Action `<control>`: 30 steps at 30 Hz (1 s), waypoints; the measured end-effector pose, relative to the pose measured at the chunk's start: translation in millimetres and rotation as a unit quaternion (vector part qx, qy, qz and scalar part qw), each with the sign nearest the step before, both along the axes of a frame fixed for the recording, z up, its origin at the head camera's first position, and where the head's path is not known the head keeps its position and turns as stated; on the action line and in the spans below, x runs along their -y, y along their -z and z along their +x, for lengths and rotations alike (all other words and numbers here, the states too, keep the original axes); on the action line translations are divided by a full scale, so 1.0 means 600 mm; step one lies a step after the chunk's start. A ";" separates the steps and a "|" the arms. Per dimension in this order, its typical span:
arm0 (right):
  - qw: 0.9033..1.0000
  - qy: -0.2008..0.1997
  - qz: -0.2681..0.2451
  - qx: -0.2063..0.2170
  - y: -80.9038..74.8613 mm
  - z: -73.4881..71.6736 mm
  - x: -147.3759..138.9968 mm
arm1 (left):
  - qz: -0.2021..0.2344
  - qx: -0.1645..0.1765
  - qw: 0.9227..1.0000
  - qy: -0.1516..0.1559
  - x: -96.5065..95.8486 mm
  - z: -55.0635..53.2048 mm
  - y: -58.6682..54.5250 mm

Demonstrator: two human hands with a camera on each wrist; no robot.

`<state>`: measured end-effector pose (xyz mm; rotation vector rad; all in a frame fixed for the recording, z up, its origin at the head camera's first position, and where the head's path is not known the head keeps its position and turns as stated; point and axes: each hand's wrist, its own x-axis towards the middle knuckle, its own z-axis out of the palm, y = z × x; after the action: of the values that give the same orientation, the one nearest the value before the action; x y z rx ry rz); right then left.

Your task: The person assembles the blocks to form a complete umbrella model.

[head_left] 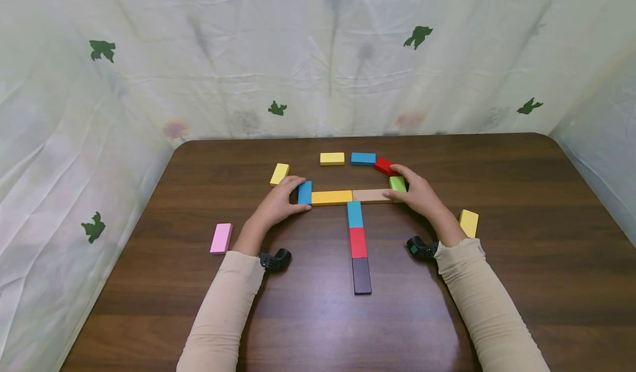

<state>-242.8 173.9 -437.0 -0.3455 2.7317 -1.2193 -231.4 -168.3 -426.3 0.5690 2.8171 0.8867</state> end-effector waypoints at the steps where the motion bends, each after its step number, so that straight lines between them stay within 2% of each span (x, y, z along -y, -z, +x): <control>1: 1.000 -0.001 0.000 0.001 -0.001 0.000 0.000 | 0.001 0.000 1.000 0.000 0.000 0.000 -0.001; 9: 1.000 0.000 0.003 0.005 -0.003 0.002 0.001 | 0.003 0.003 1.000 0.000 -0.002 0.001 -0.002; 15: 1.000 -0.002 0.002 0.004 -0.004 0.003 0.001 | 0.009 -0.002 1.000 -0.011 0.006 0.005 -0.009; 21: 1.000 -0.003 -0.002 0.003 -0.003 0.003 0.000 | 0.035 -0.041 0.998 -0.029 0.015 0.008 -0.019; 26: 1.000 -0.003 -0.002 0.002 -0.002 0.003 -0.001 | 0.059 -0.086 0.993 -0.059 0.019 0.006 -0.027; 30: 1.000 -0.002 -0.002 0.002 -0.002 0.003 0.000 | 0.068 -0.096 0.989 -0.086 0.026 0.000 -0.025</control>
<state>-241.2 173.8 -435.9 -0.3486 2.7243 -1.2230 -231.4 -183.6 -411.4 0.4550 3.0323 1.1200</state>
